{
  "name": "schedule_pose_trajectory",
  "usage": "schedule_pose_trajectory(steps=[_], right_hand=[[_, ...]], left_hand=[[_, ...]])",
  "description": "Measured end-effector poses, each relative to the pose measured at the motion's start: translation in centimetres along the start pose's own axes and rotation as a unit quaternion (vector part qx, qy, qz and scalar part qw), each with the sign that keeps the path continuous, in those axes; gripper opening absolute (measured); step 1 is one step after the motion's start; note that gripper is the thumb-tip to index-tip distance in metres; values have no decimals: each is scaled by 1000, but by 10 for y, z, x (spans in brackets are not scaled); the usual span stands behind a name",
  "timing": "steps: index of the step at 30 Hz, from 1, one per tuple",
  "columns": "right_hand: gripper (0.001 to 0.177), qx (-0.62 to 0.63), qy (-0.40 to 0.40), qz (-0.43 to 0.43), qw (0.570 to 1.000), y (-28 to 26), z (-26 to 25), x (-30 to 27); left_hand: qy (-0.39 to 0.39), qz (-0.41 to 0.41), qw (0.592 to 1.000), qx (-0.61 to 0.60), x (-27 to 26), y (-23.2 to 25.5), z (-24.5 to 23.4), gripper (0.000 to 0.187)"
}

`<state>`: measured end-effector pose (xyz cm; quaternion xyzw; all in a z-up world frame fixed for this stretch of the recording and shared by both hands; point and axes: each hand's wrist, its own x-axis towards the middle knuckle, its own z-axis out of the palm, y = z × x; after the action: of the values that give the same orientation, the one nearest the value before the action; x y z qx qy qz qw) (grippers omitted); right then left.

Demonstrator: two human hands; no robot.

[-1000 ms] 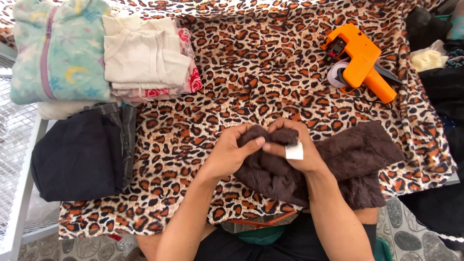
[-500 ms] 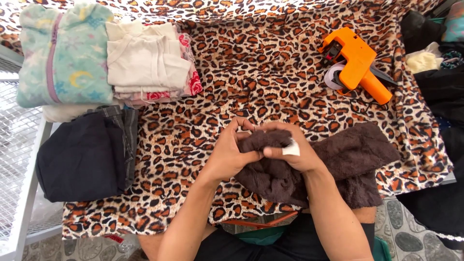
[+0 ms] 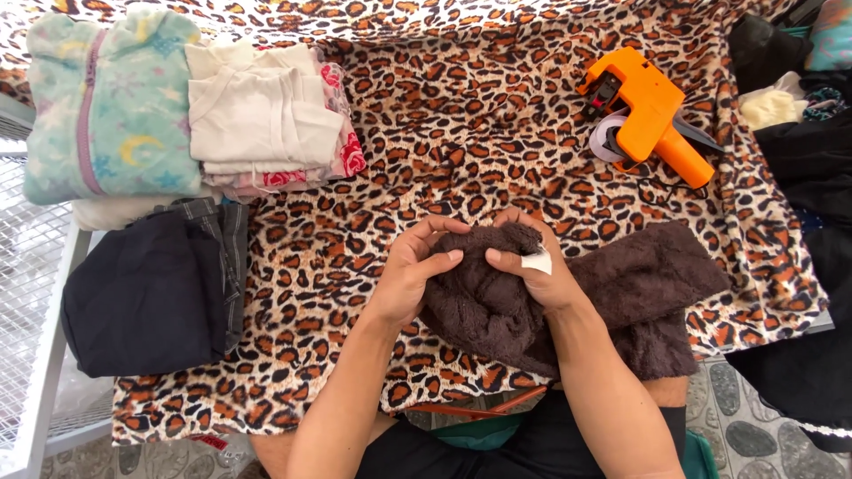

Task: A person folds various items of clothing and uses a tagging gun to attach labels to them on a surface covered with leopard-print fabric.

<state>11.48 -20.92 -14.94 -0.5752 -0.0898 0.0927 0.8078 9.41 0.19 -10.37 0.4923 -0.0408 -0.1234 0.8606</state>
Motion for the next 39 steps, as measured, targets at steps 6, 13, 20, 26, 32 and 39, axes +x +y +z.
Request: schedule_pose_trajectory(steps=[6,13,20,26,32,39], right_hand=[[55,-278,74,-229,930,-50,37,1],[9,-278,73,-268,920,-42,38,-1],[17,-364,67,-299,879,-42,35,-1],[19,-442,62,-320,835,-43,34,-2],[16,-427,67,-333,838,-43,35,-3],[20,-392,56,-289,872,-43,34,-2]], left_hand=[[80,118,969,201,-1,19,13,26],[80,316,842,429,-7,27,30,23],[56,335,759,555,-8,10,17,24],[21,289,799,527,-11,35,23,22],[26,229,886,402,-11,39,18,28],[33,185,937,296,-5,25,8,28]])
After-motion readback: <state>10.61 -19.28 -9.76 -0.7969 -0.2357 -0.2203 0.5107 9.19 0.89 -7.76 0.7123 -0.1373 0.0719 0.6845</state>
